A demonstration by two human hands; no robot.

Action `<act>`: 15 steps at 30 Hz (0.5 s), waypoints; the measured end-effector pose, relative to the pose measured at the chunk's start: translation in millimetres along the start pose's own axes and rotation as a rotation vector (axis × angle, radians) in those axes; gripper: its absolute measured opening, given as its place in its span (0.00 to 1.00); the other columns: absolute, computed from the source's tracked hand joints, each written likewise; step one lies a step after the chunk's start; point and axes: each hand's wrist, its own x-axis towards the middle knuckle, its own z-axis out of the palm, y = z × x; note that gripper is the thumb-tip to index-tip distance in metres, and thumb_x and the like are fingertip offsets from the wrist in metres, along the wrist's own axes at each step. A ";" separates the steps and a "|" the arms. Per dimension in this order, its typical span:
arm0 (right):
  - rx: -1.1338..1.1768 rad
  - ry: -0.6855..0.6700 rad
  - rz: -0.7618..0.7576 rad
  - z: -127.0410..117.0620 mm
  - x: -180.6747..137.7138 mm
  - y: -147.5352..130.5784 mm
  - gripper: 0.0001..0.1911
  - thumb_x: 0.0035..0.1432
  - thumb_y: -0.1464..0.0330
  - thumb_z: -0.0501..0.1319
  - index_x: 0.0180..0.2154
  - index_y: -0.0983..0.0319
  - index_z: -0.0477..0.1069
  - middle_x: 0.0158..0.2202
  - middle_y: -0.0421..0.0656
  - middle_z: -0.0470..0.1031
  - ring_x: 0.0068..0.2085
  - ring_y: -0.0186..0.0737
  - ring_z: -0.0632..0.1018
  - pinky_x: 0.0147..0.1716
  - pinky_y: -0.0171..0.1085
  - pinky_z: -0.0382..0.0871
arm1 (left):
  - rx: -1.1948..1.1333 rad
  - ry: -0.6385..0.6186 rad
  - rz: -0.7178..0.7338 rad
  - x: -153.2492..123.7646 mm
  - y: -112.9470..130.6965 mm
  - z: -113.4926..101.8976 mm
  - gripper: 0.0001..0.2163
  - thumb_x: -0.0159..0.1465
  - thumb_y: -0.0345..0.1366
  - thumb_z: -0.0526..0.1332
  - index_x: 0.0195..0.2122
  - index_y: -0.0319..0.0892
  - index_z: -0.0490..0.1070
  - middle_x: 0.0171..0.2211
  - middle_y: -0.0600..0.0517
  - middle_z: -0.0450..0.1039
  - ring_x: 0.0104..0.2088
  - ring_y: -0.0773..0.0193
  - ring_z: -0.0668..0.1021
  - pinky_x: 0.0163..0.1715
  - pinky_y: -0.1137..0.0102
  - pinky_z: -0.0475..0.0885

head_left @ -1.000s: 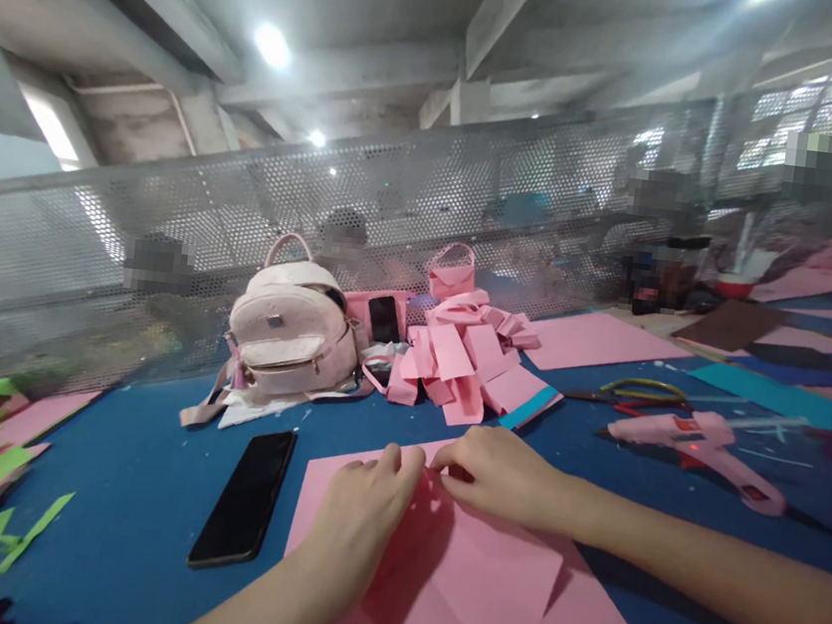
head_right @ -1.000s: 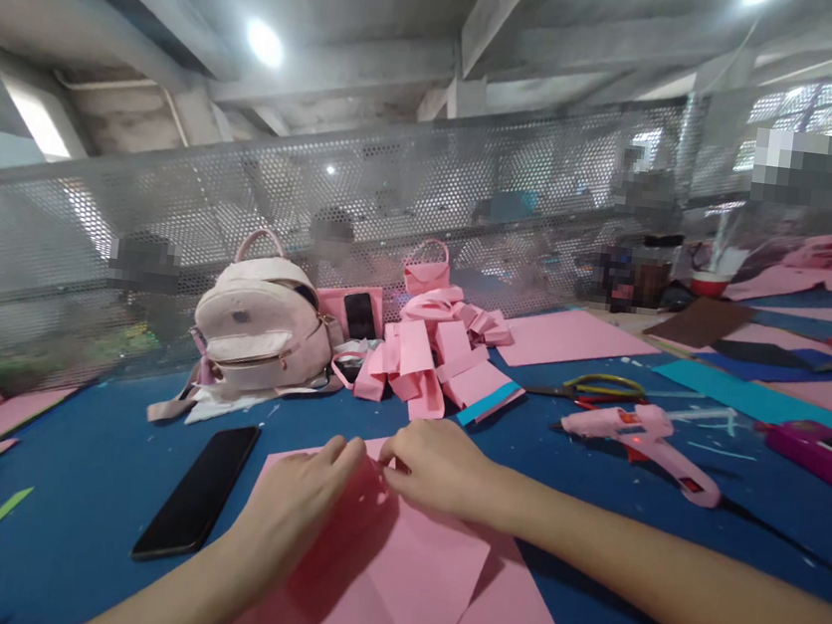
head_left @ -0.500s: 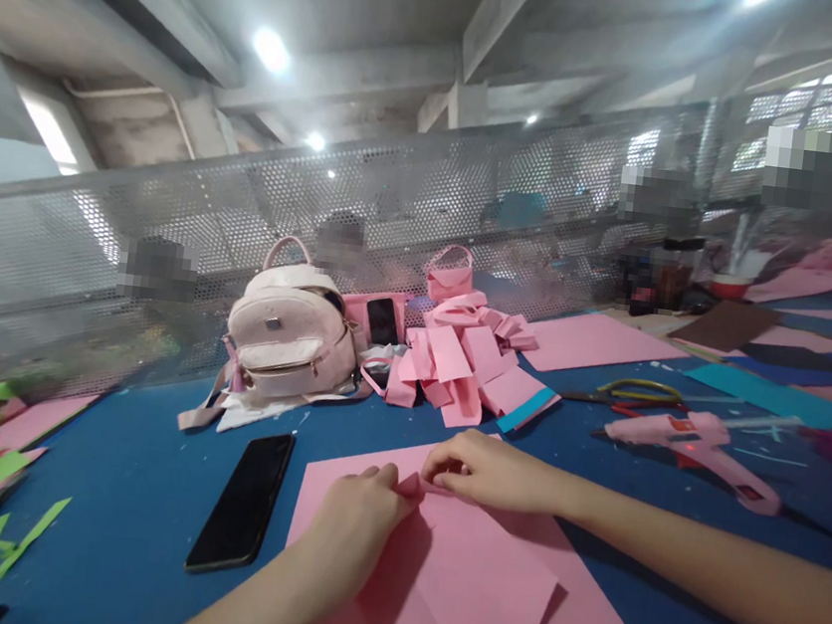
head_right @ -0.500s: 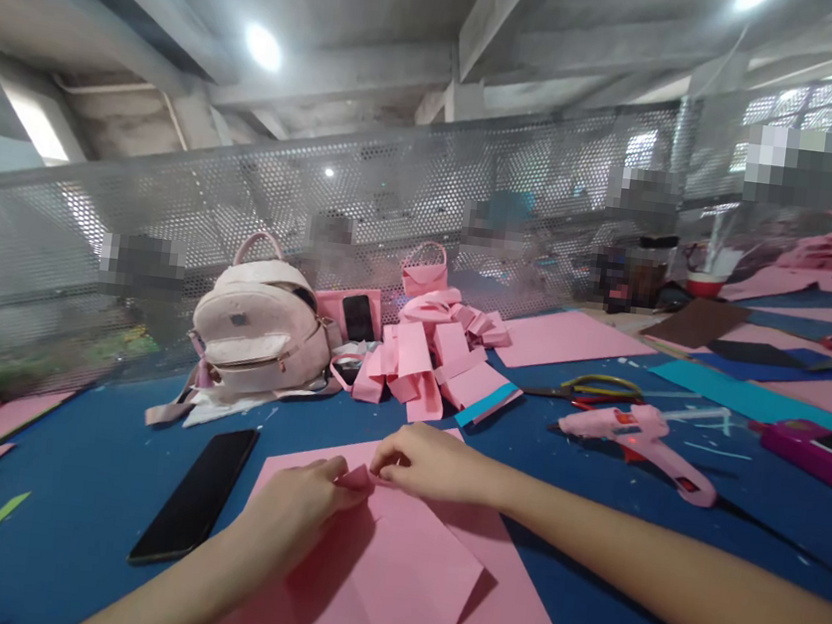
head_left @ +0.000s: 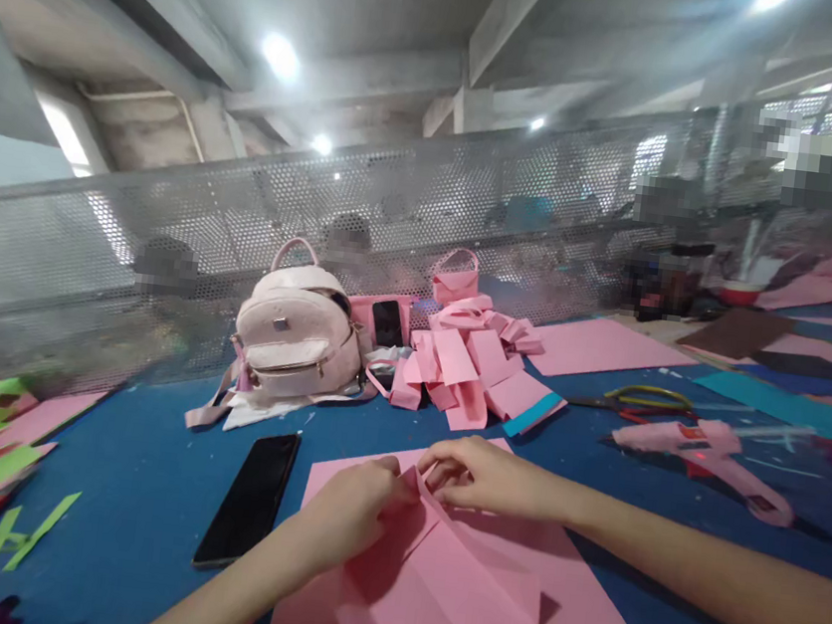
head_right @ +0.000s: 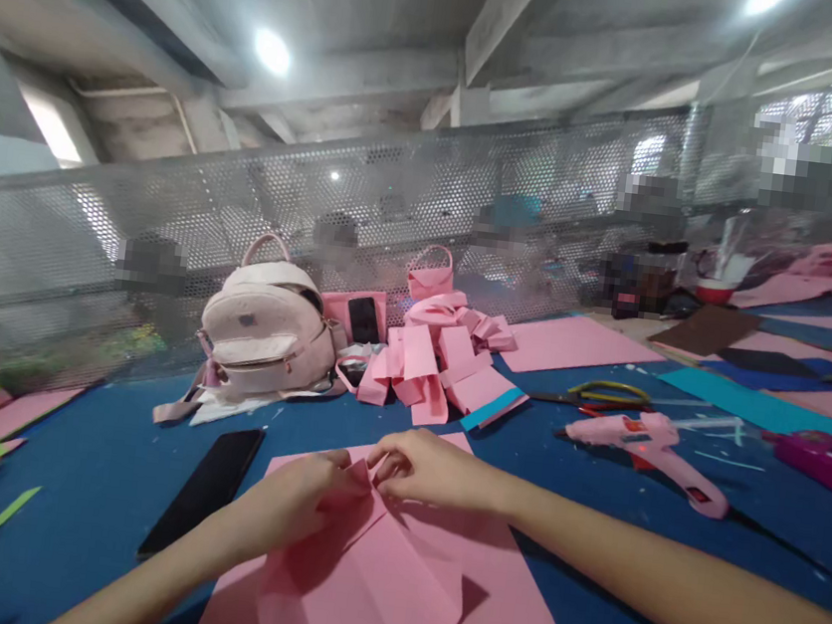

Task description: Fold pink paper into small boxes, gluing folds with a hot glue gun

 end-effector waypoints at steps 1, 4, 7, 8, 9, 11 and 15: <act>-0.009 0.010 -0.017 1.7 0.5 1.2 0.21 0.46 0.77 0.56 0.44 0.62 0.73 0.37 0.43 0.79 0.32 0.34 0.77 0.26 0.27 0.64 | -0.016 -0.002 0.003 0.2 -1.2 -0.1 0.17 0.47 0.21 0.53 0.33 0.46 0.71 0.34 0.53 0.69 0.35 0.64 0.75 0.27 0.72 0.58; -0.052 0.033 -0.072 6.4 1.4 5.5 0.21 0.47 0.77 0.56 0.44 0.61 0.73 0.37 0.41 0.79 0.35 0.36 0.77 0.30 0.29 0.66 | -0.043 0.010 0.009 0.6 -1.7 0.0 0.17 0.47 0.21 0.52 0.33 0.46 0.70 0.34 0.53 0.69 0.35 0.64 0.74 0.27 0.72 0.58; -0.104 0.080 -0.107 10.7 0.8 7.8 0.19 0.48 0.78 0.54 0.42 0.61 0.73 0.36 0.40 0.79 0.34 0.36 0.77 0.30 0.29 0.65 | -0.053 0.020 0.016 0.8 -1.3 1.0 0.19 0.46 0.20 0.52 0.34 0.47 0.71 0.35 0.53 0.69 0.35 0.63 0.75 0.27 0.72 0.57; -0.115 0.095 -0.115 11.9 0.3 7.7 0.19 0.47 0.79 0.53 0.41 0.61 0.73 0.36 0.40 0.79 0.34 0.36 0.77 0.30 0.30 0.66 | -0.056 0.024 0.018 0.8 -1.6 1.5 0.19 0.46 0.20 0.52 0.34 0.47 0.71 0.35 0.53 0.69 0.35 0.63 0.75 0.27 0.72 0.57; -0.125 0.109 -0.122 13.0 -0.2 7.1 0.19 0.47 0.79 0.53 0.40 0.61 0.73 0.36 0.40 0.79 0.35 0.36 0.77 0.30 0.30 0.66 | -0.058 0.026 0.021 0.8 -2.0 2.2 0.19 0.46 0.20 0.52 0.34 0.47 0.71 0.35 0.53 0.69 0.35 0.63 0.75 0.27 0.72 0.57; -0.142 0.134 -0.126 14.6 -1.6 5.0 0.18 0.48 0.79 0.54 0.40 0.61 0.73 0.37 0.40 0.79 0.35 0.37 0.78 0.31 0.30 0.66 | -0.062 0.034 0.026 0.9 -3.2 3.9 0.19 0.46 0.20 0.52 0.34 0.47 0.71 0.35 0.53 0.69 0.35 0.63 0.75 0.27 0.72 0.57; -0.180 0.143 -0.135 14.8 -3.9 0.2 0.18 0.48 0.79 0.54 0.40 0.60 0.74 0.37 0.39 0.79 0.34 0.36 0.76 0.29 0.30 0.65 | -0.052 0.044 0.025 1.3 -4.8 7.0 0.19 0.46 0.20 0.52 0.34 0.47 0.71 0.34 0.53 0.69 0.34 0.63 0.75 0.27 0.72 0.56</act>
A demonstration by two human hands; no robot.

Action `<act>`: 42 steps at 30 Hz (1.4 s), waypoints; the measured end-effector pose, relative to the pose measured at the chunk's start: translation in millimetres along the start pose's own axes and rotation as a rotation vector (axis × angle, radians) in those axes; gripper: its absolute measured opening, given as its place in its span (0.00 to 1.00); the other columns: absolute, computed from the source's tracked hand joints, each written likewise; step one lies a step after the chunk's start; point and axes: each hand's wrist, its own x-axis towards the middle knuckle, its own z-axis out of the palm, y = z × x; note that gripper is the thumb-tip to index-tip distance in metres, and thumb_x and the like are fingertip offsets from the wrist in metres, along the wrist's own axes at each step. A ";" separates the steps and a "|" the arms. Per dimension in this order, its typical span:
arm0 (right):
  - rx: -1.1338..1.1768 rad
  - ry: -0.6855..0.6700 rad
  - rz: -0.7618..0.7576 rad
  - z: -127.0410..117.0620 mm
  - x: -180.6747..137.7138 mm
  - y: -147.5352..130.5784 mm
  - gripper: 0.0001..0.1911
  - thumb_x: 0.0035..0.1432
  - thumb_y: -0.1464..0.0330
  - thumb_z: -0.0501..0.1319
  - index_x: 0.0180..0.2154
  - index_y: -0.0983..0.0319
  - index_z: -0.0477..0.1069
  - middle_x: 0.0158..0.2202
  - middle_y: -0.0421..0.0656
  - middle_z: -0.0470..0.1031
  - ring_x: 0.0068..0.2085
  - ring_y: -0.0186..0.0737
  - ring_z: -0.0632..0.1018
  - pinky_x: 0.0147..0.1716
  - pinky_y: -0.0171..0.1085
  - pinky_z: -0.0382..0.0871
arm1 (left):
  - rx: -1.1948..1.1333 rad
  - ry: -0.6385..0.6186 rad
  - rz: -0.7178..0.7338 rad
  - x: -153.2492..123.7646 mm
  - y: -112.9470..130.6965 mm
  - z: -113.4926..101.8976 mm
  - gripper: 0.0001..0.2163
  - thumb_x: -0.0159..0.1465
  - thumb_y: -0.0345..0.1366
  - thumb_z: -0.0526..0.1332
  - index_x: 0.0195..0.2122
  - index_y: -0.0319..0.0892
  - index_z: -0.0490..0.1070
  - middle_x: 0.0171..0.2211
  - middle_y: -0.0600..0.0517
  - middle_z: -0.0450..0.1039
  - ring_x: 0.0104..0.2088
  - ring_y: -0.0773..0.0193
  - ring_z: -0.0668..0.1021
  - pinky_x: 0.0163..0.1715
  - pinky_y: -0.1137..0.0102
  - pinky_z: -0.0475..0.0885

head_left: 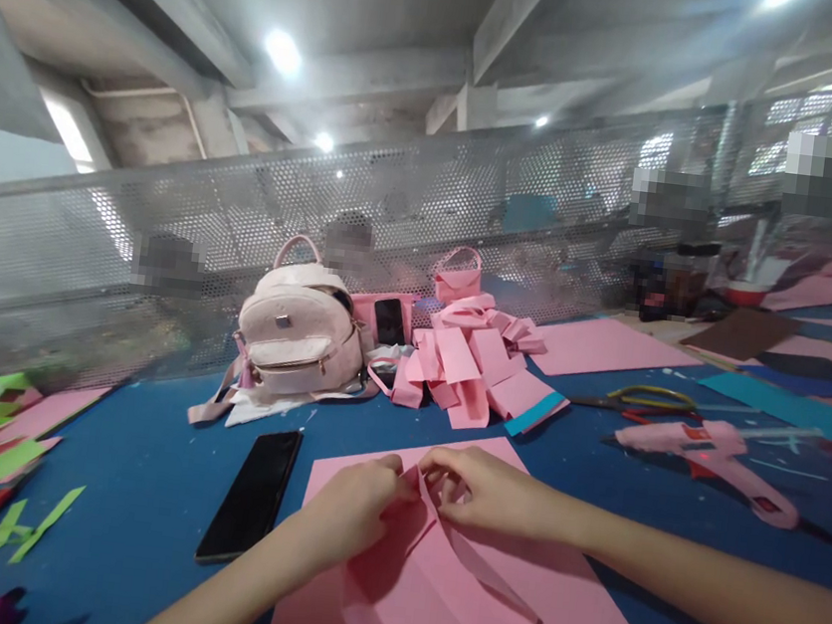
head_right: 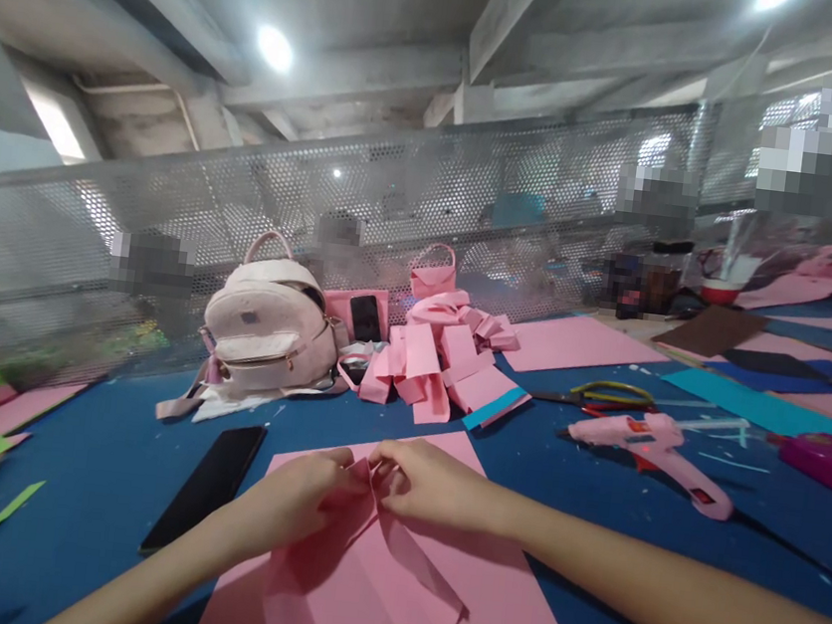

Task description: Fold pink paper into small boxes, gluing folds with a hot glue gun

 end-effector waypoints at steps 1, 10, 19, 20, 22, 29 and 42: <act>-0.004 -0.007 -0.006 -0.6 0.0 -0.2 0.19 0.47 0.79 0.54 0.40 0.60 0.74 0.36 0.39 0.79 0.33 0.35 0.76 0.29 0.30 0.64 | 0.001 0.003 0.000 0.1 0.1 0.1 0.19 0.47 0.20 0.52 0.35 0.47 0.71 0.34 0.53 0.70 0.34 0.63 0.75 0.27 0.72 0.56; 0.136 0.056 0.074 -2.3 6.8 10.7 0.14 0.49 0.75 0.58 0.40 0.61 0.73 0.34 0.40 0.78 0.33 0.36 0.76 0.30 0.31 0.66 | -0.061 0.080 0.011 5.3 3.8 2.5 0.15 0.45 0.18 0.51 0.28 0.44 0.69 0.35 0.53 0.72 0.33 0.64 0.74 0.28 0.72 0.57; 0.345 0.007 0.119 10.4 4.5 12.8 0.08 0.48 0.75 0.59 0.32 0.62 0.73 0.26 0.36 0.71 0.28 0.32 0.69 0.23 0.29 0.59 | -0.338 0.327 -0.153 11.7 8.8 3.9 0.17 0.52 0.19 0.53 0.39 0.43 0.68 0.23 0.58 0.69 0.23 0.67 0.69 0.23 0.74 0.56; 0.381 0.007 0.126 11.9 4.9 13.8 0.07 0.47 0.75 0.60 0.31 0.63 0.73 0.26 0.37 0.71 0.28 0.32 0.70 0.25 0.29 0.60 | -0.381 0.345 -0.138 12.1 10.2 2.0 0.19 0.51 0.19 0.52 0.40 0.43 0.70 0.23 0.58 0.70 0.23 0.67 0.69 0.24 0.75 0.57; 0.456 0.015 0.129 13.8 6.1 15.3 0.05 0.46 0.73 0.64 0.30 0.63 0.72 0.27 0.37 0.71 0.30 0.33 0.71 0.27 0.30 0.63 | -0.479 0.365 -0.099 12.8 12.8 -1.8 0.20 0.50 0.18 0.51 0.37 0.44 0.75 0.24 0.57 0.73 0.25 0.68 0.72 0.27 0.76 0.61; 0.604 0.038 0.166 10.7 9.7 11.9 0.13 0.45 0.64 0.71 0.31 0.64 0.73 0.24 0.39 0.73 0.26 0.34 0.74 0.25 0.31 0.65 | -0.730 0.465 -0.103 12.6 14.1 -11.9 0.18 0.49 0.19 0.54 0.28 0.43 0.81 0.28 0.52 0.79 0.31 0.64 0.78 0.33 0.74 0.69; 0.575 0.254 0.124 2.1 10.9 7.6 0.12 0.47 0.61 0.71 0.27 0.64 0.77 0.18 0.36 0.69 0.22 0.31 0.67 0.24 0.33 0.59 | -0.816 0.602 -0.015 11.2 13.1 -16.8 0.17 0.52 0.19 0.55 0.32 0.42 0.81 0.32 0.49 0.79 0.34 0.62 0.79 0.36 0.72 0.71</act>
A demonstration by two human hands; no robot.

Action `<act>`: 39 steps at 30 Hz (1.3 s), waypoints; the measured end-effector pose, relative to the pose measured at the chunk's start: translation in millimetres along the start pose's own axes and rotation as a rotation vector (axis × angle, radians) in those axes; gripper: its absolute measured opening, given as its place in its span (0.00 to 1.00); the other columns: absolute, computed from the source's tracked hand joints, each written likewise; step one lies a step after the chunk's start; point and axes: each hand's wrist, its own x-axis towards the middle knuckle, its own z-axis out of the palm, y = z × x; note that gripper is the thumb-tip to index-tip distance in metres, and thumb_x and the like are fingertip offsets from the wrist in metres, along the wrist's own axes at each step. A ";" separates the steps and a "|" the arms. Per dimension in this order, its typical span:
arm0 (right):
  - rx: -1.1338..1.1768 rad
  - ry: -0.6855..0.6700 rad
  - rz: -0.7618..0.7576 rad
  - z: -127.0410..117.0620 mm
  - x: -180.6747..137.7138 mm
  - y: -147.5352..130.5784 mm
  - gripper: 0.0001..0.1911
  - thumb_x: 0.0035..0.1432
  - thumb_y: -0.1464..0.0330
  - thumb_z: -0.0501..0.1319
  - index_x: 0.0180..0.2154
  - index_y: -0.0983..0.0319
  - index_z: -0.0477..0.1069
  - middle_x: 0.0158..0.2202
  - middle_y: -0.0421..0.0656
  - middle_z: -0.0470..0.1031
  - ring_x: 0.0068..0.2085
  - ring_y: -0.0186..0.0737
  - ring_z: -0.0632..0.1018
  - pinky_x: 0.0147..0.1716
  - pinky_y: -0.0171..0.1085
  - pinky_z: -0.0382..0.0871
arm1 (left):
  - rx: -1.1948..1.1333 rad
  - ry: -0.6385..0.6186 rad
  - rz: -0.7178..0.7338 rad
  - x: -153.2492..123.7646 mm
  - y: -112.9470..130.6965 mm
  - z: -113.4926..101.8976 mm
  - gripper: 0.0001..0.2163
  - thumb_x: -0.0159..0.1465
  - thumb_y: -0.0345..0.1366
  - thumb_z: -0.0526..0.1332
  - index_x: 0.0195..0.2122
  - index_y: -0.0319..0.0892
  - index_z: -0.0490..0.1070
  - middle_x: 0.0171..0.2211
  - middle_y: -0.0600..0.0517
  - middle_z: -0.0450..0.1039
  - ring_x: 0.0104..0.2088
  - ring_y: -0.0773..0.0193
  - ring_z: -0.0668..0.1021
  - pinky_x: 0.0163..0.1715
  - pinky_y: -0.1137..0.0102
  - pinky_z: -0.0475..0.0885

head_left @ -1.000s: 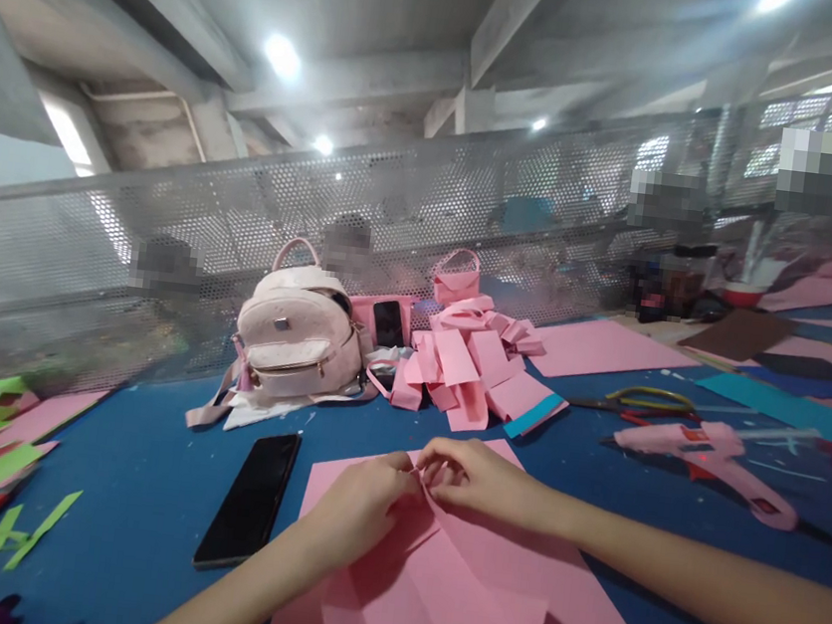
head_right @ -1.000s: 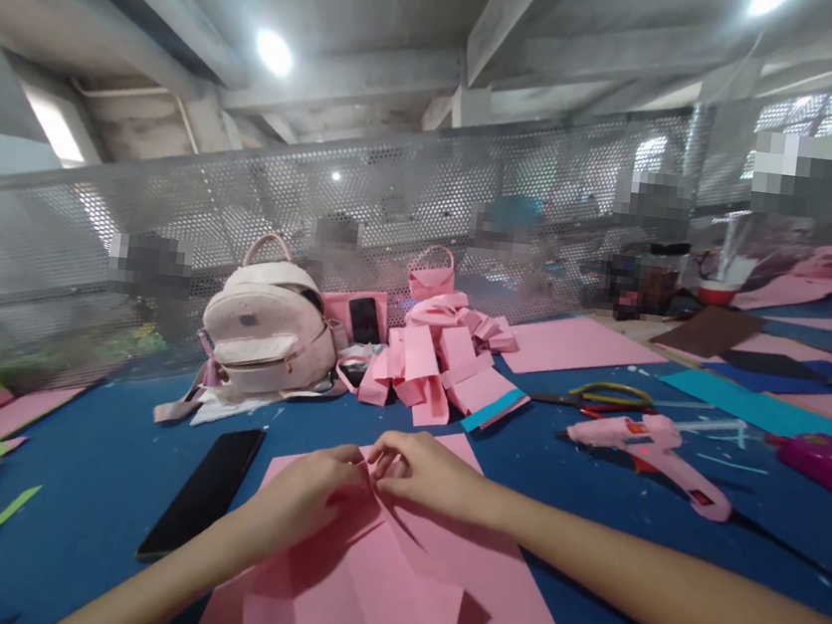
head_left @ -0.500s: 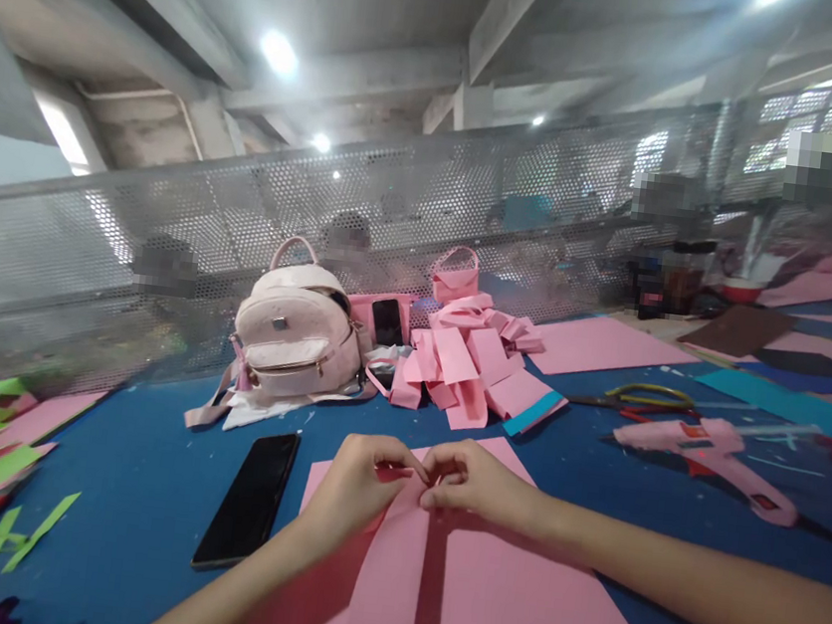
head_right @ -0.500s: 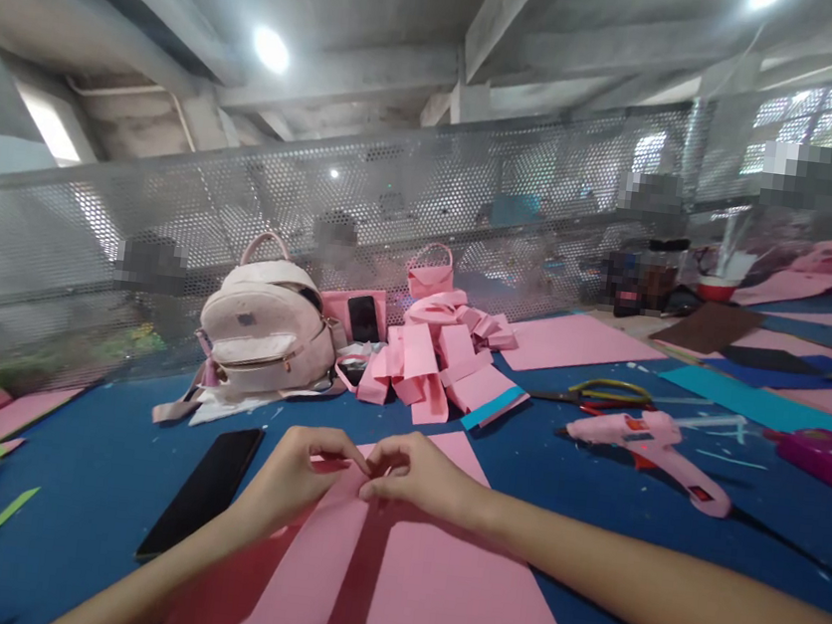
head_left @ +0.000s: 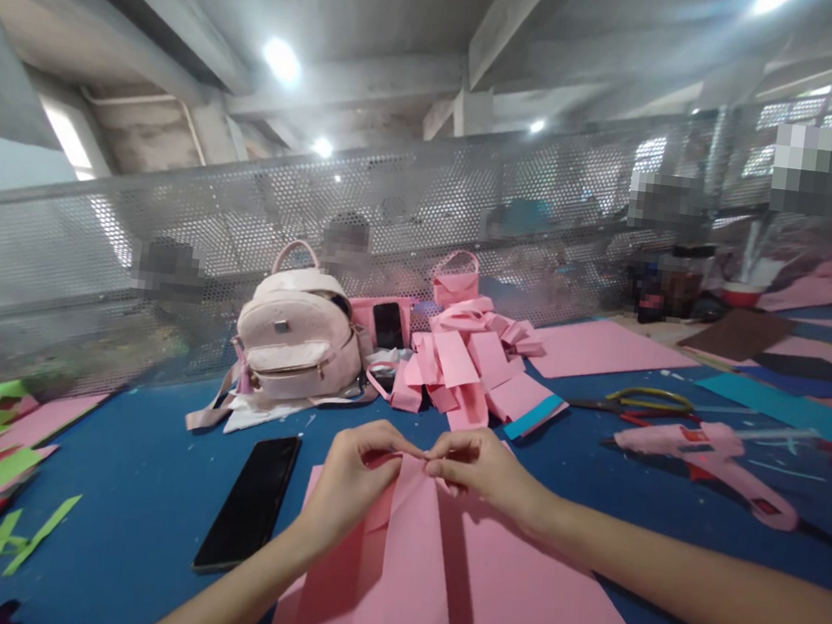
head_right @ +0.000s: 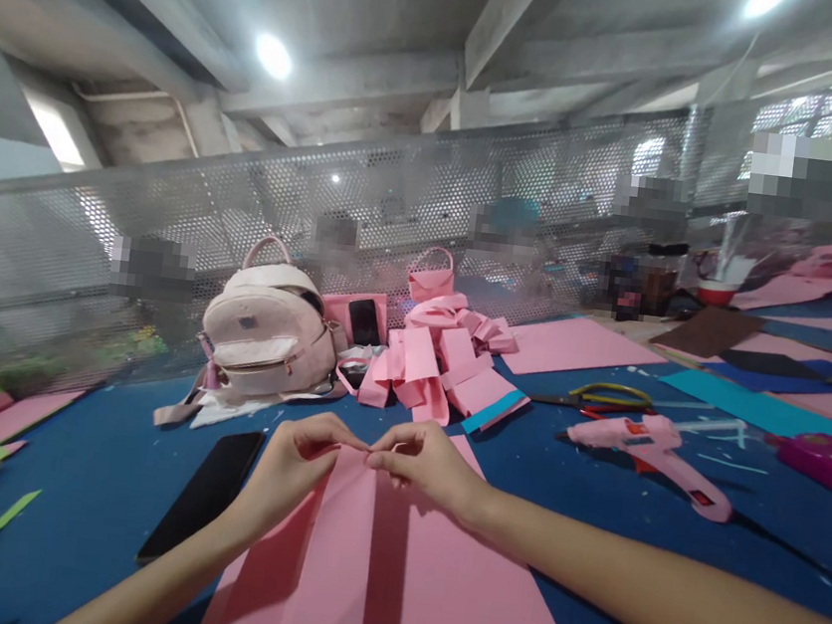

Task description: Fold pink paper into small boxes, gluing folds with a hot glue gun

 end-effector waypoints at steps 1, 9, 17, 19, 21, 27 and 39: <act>0.013 0.004 0.008 -0.2 0.1 -1.3 0.13 0.46 0.60 0.71 0.27 0.64 0.76 0.18 0.36 0.69 0.22 0.31 0.68 0.24 0.33 0.59 | -0.001 -0.004 0.002 0.2 0.4 -0.3 0.16 0.54 0.20 0.55 0.33 0.42 0.81 0.33 0.49 0.79 0.35 0.61 0.79 0.36 0.71 0.70; 0.056 0.022 0.055 -1.3 2.6 -1.5 0.15 0.44 0.59 0.72 0.26 0.64 0.76 0.20 0.37 0.70 0.24 0.31 0.69 0.26 0.32 0.60 | 0.038 -0.066 0.047 2.8 -0.2 -3.0 0.14 0.66 0.28 0.54 0.39 0.42 0.81 0.40 0.47 0.78 0.40 0.60 0.77 0.42 0.70 0.69; 0.088 0.009 0.068 -0.7 2.4 3.3 0.14 0.44 0.60 0.72 0.26 0.64 0.76 0.19 0.37 0.69 0.24 0.31 0.69 0.25 0.32 0.60 | 0.092 -0.092 0.074 -0.4 -1.6 -1.7 0.13 0.67 0.30 0.55 0.42 0.44 0.80 0.37 0.47 0.76 0.37 0.62 0.76 0.39 0.71 0.68; 0.088 0.015 0.070 -0.1 2.6 3.4 0.15 0.44 0.59 0.72 0.26 0.64 0.76 0.20 0.37 0.70 0.24 0.31 0.69 0.25 0.32 0.59 | 0.102 -0.083 0.091 -0.3 -2.1 -1.7 0.13 0.67 0.30 0.55 0.43 0.45 0.80 0.35 0.48 0.74 0.37 0.62 0.75 0.37 0.72 0.68; 0.085 0.025 0.071 0.8 2.6 2.6 0.15 0.43 0.59 0.72 0.26 0.64 0.76 0.19 0.36 0.69 0.24 0.31 0.67 0.25 0.33 0.59 | 0.103 -0.043 0.117 -0.5 -2.2 -1.6 0.12 0.66 0.29 0.56 0.41 0.45 0.81 0.33 0.49 0.74 0.35 0.63 0.75 0.36 0.72 0.68; 0.090 -0.025 0.004 2.6 1.3 1.2 0.15 0.47 0.58 0.71 0.27 0.63 0.75 0.22 0.37 0.70 0.23 0.29 0.64 0.24 0.32 0.56 | 0.062 0.101 0.121 -4.3 -0.7 0.5 0.06 0.60 0.29 0.63 0.34 0.44 0.80 0.29 0.51 0.76 0.31 0.65 0.76 0.33 0.74 0.69; 0.091 -0.019 -0.071 1.7 -0.3 9.5 0.14 0.47 0.59 0.71 0.27 0.62 0.74 0.27 0.37 0.70 0.31 0.34 0.70 0.35 0.35 0.63 | 0.018 0.076 0.032 -8.1 -4.8 10.7 0.03 0.58 0.29 0.65 0.33 0.41 0.74 0.30 0.53 0.76 0.32 0.65 0.77 0.36 0.73 0.70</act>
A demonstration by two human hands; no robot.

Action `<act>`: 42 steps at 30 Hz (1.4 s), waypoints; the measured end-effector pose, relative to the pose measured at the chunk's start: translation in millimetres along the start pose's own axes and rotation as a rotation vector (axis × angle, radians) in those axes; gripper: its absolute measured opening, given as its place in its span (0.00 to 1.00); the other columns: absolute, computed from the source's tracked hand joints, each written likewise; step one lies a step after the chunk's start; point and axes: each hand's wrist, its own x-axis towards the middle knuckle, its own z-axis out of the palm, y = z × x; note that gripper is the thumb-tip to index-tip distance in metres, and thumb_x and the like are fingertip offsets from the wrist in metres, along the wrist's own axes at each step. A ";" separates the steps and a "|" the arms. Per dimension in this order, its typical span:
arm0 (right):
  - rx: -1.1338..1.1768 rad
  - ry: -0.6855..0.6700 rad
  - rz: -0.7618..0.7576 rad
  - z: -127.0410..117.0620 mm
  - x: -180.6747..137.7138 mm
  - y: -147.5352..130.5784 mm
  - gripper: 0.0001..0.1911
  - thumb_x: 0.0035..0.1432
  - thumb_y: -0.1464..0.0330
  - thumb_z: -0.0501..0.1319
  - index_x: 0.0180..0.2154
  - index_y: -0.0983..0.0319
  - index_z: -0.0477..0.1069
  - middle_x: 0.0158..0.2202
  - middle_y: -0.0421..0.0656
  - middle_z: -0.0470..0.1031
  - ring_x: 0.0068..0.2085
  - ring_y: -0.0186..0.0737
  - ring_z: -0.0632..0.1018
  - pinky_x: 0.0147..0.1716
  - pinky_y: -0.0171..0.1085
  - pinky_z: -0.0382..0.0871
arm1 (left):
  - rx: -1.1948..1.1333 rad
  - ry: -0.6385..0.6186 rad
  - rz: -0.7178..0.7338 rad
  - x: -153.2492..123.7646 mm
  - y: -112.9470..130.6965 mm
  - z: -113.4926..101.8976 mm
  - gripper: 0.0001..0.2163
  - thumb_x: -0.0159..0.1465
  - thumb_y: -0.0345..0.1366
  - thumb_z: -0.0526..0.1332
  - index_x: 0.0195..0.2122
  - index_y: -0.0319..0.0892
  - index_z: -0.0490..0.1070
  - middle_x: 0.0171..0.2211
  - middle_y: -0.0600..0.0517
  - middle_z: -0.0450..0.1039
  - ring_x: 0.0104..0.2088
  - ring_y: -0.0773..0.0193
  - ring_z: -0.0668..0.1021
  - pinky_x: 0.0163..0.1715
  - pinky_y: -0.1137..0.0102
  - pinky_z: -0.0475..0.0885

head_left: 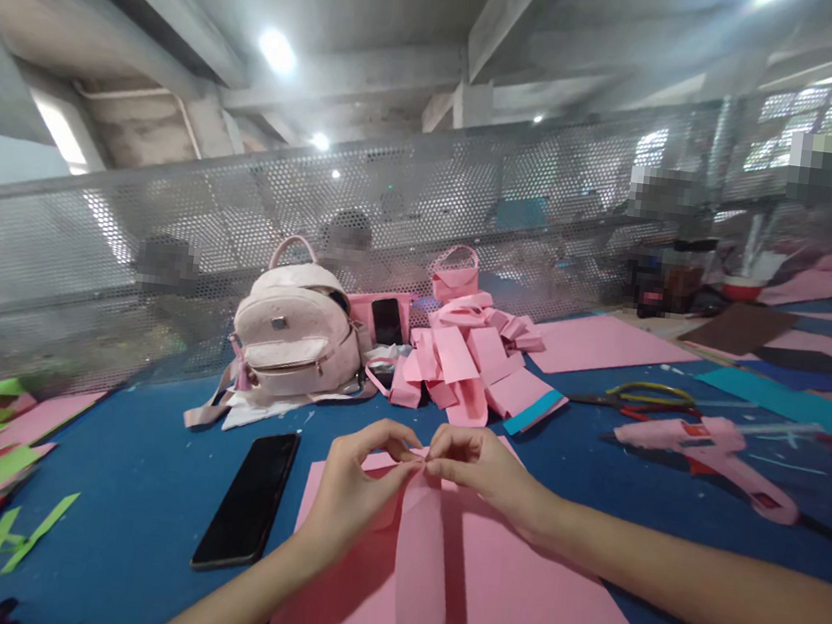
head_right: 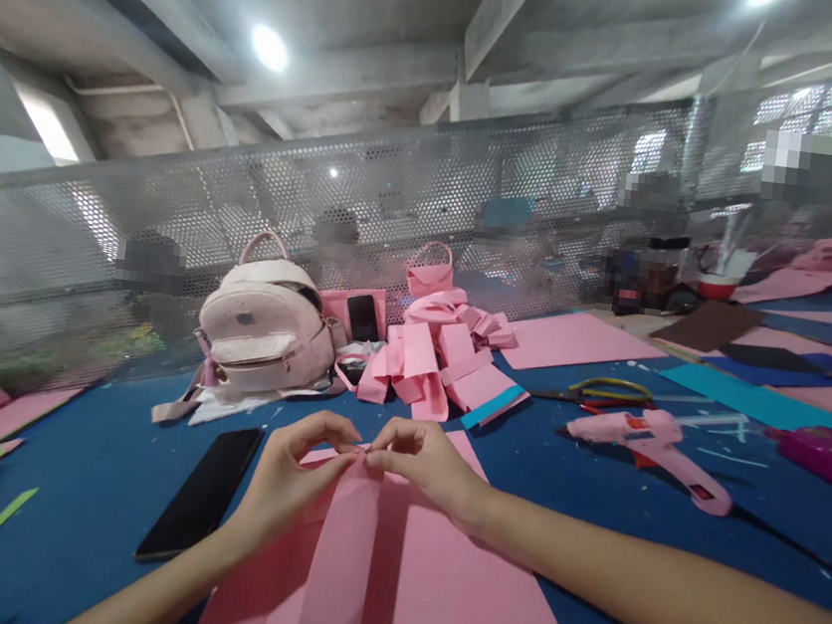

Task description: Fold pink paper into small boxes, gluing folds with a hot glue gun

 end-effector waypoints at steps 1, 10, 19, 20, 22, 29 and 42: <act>-0.021 0.001 -0.009 -0.4 0.3 0.2 0.14 0.47 0.59 0.71 0.27 0.62 0.74 0.28 0.38 0.69 0.31 0.34 0.69 0.35 0.35 0.62 | 0.000 -0.002 -0.001 -0.1 0.7 0.2 0.02 0.59 0.29 0.65 0.33 0.41 0.74 0.30 0.52 0.76 0.32 0.65 0.77 0.36 0.73 0.70; -0.050 0.071 -0.036 0.2 1.3 -10.5 0.13 0.50 0.60 0.69 0.26 0.63 0.72 0.27 0.37 0.68 0.31 0.34 0.68 0.34 0.34 0.61 | 0.033 -0.017 -0.150 6.9 -5.3 -4.8 0.03 0.58 0.30 0.63 0.27 0.39 0.75 0.26 0.51 0.77 0.29 0.64 0.77 0.33 0.72 0.70; -0.152 0.035 -0.116 0.1 0.6 -8.8 0.11 0.51 0.61 0.68 0.26 0.62 0.74 0.30 0.40 0.69 0.32 0.36 0.70 0.34 0.35 0.63 | 0.134 -0.076 -0.152 3.7 2.5 -3.2 0.06 0.56 0.27 0.62 0.22 0.40 0.75 0.25 0.53 0.78 0.29 0.63 0.77 0.33 0.73 0.67; -0.171 0.030 -0.120 0.2 0.3 -9.3 0.11 0.51 0.62 0.68 0.26 0.62 0.74 0.30 0.40 0.69 0.32 0.36 0.70 0.33 0.35 0.63 | 0.138 -0.086 -0.157 3.2 3.0 -2.5 0.07 0.56 0.27 0.62 0.22 0.41 0.75 0.25 0.53 0.78 0.29 0.63 0.77 0.33 0.73 0.67; -0.202 0.019 -0.128 0.6 -0.4 -9.9 0.10 0.52 0.62 0.67 0.26 0.62 0.74 0.30 0.40 0.69 0.32 0.35 0.70 0.33 0.35 0.63 | 0.145 -0.101 -0.167 2.3 3.5 -1.0 0.07 0.56 0.27 0.62 0.23 0.41 0.76 0.25 0.53 0.79 0.29 0.63 0.77 0.34 0.72 0.67; -0.196 0.111 -0.135 1.2 -0.8 -16.4 0.15 0.52 0.59 0.67 0.25 0.62 0.70 0.27 0.38 0.67 0.29 0.35 0.68 0.30 0.35 0.61 | 0.213 -0.209 -0.147 6.3 0.0 -7.2 0.05 0.57 0.30 0.59 0.29 0.41 0.75 0.30 0.53 0.78 0.32 0.63 0.75 0.35 0.73 0.65; -0.336 0.023 -0.150 -4.0 4.2 -23.3 0.11 0.57 0.60 0.61 0.34 0.62 0.69 0.35 0.41 0.69 0.34 0.36 0.69 0.34 0.34 0.64 | 0.506 -0.604 -0.192 28.0 -27.0 -55.4 0.05 0.51 0.27 0.52 0.20 0.41 0.58 0.20 0.60 0.54 0.24 0.70 0.58 0.23 0.73 0.51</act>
